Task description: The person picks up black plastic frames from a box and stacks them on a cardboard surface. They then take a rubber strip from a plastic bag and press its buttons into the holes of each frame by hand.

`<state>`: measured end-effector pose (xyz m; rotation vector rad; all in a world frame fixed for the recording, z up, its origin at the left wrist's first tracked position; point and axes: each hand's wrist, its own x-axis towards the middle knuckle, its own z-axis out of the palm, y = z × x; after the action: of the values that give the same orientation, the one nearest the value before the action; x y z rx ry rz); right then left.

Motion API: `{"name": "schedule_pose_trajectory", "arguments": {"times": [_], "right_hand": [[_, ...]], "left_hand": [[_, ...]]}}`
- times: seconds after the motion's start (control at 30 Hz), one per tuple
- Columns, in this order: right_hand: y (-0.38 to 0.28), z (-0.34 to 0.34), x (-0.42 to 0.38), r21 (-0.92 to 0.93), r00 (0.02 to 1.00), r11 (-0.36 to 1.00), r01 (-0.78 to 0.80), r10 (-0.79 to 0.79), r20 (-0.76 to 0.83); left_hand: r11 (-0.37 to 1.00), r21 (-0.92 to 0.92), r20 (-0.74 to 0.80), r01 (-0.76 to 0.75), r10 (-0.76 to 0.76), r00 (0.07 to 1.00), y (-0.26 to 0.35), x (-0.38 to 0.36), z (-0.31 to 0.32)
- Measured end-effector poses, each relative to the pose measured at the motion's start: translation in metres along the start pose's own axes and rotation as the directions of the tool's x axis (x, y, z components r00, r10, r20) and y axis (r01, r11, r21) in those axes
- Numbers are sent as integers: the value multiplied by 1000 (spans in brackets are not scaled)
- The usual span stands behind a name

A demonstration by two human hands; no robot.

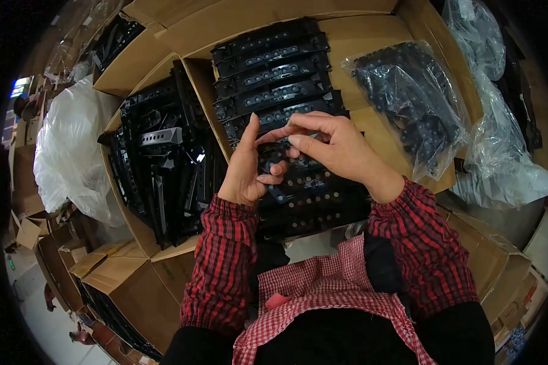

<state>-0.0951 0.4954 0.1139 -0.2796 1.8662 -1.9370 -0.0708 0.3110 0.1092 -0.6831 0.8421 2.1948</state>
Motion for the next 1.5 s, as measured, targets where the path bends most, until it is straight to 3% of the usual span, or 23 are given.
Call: {"name": "schedule_pose_trajectory", "arguments": {"times": [0.13,0.2,0.23,0.3,0.43,0.5,0.63,0.7,0.8,0.87,1.1,1.3,1.5], "right_hand": [[-8,5,-9,-199,984,980,-26,60,166],[-3,4,-12,-224,985,964,143,-117,124],[-6,3,-13,-226,985,963,145,-119,128],[-15,-2,-17,86,996,994,-66,60,70],[-3,-8,-18,114,998,993,-11,4,66],[-2,-4,-18,209,999,978,11,-4,-34],[-7,-12,-15,187,999,982,2,4,-33],[-7,-18,-12,355,991,931,-87,118,-65],[2,-25,-7,499,972,837,-227,228,59],[4,-24,-6,530,972,817,-228,222,76],[-1,-19,-1,657,958,699,-283,237,160],[9,-21,0,620,942,715,-324,307,137],[4,-21,-3,709,961,656,-259,245,124]], "left_hand": [[988,132,-42,-76,82,996,-13,-8,20],[972,188,28,-140,137,990,-15,-11,23],[972,186,28,-144,141,990,-16,-13,24],[959,205,48,-195,189,981,-16,-16,24],[946,235,99,-221,203,974,-19,-12,20],[909,316,81,-271,259,963,-20,-15,25],[881,364,67,-302,298,952,-12,-16,23],[917,282,-26,-281,300,953,-9,-16,16],[914,272,49,-300,298,953,-5,-17,16],[915,280,86,-289,276,957,-6,-18,16],[871,354,6,-342,364,931,-9,-16,18],[836,407,9,-369,401,916,-11,-15,19],[810,434,-23,-395,449,893,-13,-13,17]]}}
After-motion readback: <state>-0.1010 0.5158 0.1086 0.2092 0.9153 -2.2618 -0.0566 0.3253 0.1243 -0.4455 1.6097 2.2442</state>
